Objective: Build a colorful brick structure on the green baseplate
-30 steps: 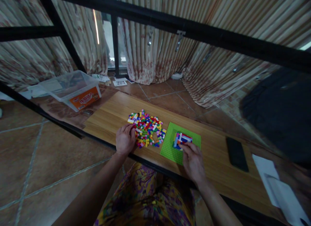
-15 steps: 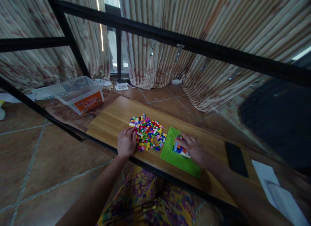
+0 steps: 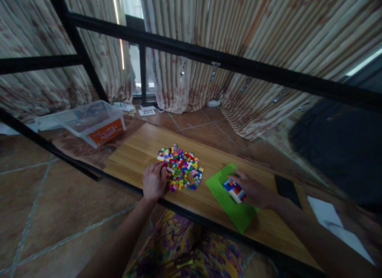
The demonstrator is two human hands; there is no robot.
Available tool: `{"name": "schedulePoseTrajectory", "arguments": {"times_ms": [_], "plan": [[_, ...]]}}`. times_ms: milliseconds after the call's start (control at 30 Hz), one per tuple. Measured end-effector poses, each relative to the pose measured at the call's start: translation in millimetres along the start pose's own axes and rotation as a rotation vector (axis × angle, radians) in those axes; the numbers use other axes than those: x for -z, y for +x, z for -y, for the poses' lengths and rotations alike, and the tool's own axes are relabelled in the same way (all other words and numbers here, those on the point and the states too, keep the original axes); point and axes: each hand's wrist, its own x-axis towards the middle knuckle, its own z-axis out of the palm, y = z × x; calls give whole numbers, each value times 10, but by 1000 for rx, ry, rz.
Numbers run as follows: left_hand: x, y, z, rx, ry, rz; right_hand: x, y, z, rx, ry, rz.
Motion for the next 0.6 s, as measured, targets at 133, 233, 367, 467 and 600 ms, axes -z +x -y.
{"name": "schedulePoseTrajectory", "arguments": {"times_ms": [133, 233, 367, 467, 600], "plan": [[11, 2, -4, -7, -6, 3, -37, -186, -184, -44, 85, 75], [15, 4, -2, -19, -2, 4, -107, -264, -195, -151, 147, 23], [16, 10, 11, -32, -6, -8, -251, -291, -78, -262, 195, -99], [13, 14, 32, -44, -4, -8, -374, -268, 92, -296, 189, -238], [-2, 17, 80, -66, -11, -8, -574, -202, 423, -405, 152, -394]]}}
